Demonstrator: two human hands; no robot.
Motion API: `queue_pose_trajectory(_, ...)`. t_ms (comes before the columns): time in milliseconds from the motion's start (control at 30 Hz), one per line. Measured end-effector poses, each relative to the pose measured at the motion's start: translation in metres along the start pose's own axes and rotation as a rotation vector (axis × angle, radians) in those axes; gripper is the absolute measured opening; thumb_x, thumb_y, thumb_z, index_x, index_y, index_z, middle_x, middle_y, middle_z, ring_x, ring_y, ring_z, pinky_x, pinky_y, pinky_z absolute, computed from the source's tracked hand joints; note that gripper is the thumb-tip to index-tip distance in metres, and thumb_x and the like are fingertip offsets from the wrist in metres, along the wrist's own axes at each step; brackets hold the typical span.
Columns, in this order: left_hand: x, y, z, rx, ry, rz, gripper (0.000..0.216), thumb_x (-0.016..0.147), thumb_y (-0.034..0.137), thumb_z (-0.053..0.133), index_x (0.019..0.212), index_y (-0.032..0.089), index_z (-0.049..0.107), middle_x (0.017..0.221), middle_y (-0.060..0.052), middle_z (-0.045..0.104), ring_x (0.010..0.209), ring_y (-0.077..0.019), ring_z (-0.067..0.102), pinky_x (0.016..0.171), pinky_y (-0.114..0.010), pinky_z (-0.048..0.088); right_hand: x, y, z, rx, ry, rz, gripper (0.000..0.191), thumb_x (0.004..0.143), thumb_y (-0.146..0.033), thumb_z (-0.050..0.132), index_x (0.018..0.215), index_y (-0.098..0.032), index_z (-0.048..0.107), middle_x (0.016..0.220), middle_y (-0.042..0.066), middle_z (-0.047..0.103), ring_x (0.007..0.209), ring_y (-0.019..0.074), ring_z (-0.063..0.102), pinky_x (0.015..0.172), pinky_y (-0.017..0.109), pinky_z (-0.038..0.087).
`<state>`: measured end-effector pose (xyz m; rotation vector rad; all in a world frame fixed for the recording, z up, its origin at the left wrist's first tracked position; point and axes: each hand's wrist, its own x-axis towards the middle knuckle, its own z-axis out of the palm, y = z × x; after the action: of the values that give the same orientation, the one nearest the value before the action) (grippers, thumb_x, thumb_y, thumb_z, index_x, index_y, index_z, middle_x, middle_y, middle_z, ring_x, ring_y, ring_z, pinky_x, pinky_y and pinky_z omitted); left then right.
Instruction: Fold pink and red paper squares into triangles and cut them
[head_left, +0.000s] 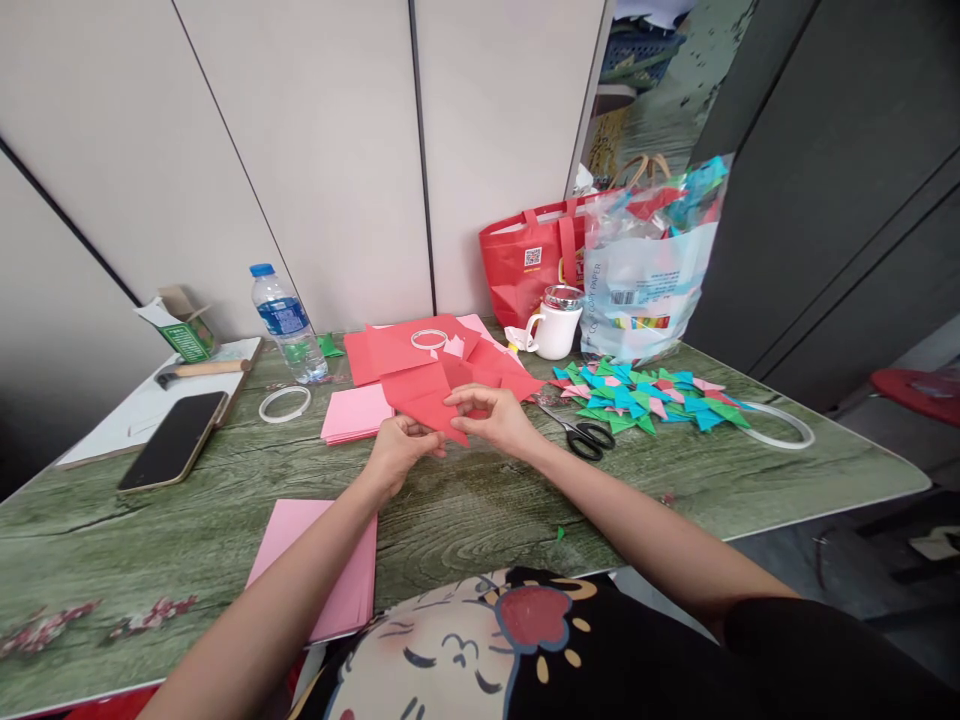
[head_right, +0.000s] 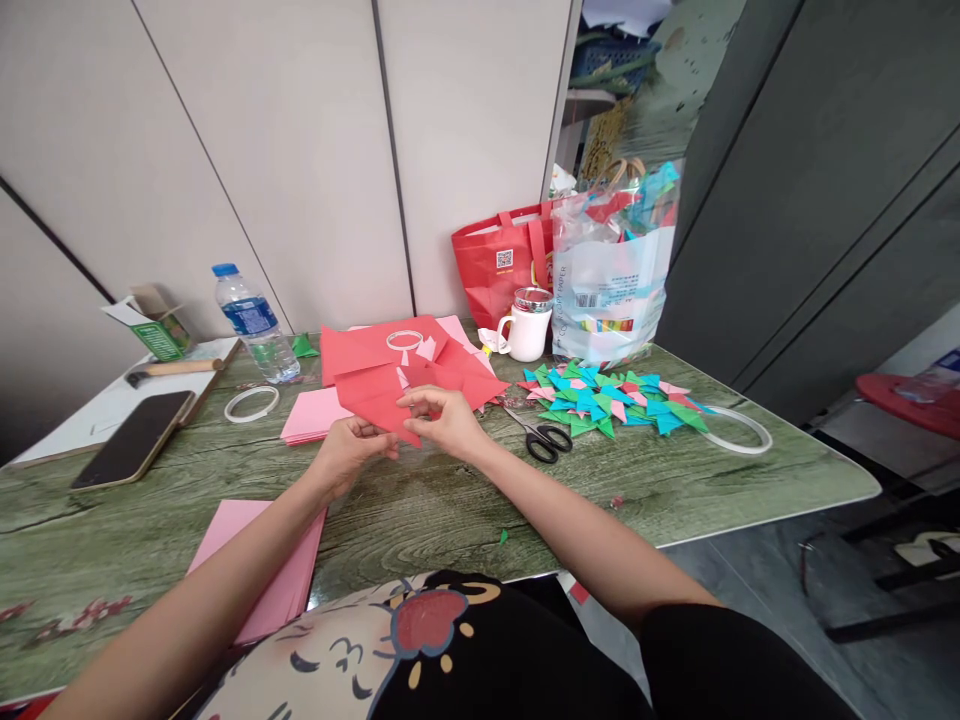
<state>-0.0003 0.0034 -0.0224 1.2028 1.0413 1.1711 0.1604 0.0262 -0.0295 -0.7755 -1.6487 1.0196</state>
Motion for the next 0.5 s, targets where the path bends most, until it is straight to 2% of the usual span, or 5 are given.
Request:
queue_pose_trajectory(133,0.0,0.001,0.002,0.048,0.046,0.03,0.022,0.048,0.011,0.068,0.07,0.01,0.066,0.055,-0.001,0.064,0.047,-0.0128,0.054,0.046,-0.025,0.047,-0.001,-0.001,0.001,-0.005,-0.05,-0.004,0.035,0.06,-0.024,0.07,0.093,-0.017,0.063,0.11,0.006,0.053,0.069,0.0089,0.055,0.068,0.025,0.048)
queue_pose_trajectory(333,-0.001,0.011,0.003,0.102,0.03,0.111,0.017,0.048,0.008,0.066,0.064,0.012,0.063,0.051,0.002,0.059,0.043,-0.0099,0.047,0.041,-0.021,0.039,0.0,-0.011,-0.004,-0.023,-0.113,-0.036,0.034,0.064,-0.023,0.068,0.097,-0.019,0.061,0.113,0.006,0.051,0.065,0.0074,0.055,0.062,0.023,0.048)
queue_pose_trajectory(500,0.005,0.016,-0.008,0.118,0.088,0.124,0.015,0.048,0.011,0.067,0.062,0.012,0.061,0.049,0.002,0.057,0.042,-0.0088,0.045,0.042,-0.02,0.037,0.002,-0.017,-0.016,-0.103,-0.149,-0.046,0.033,0.065,-0.021,0.066,0.097,-0.02,0.061,0.112,0.006,0.053,0.065,0.0076,0.054,0.062,0.024,0.049)
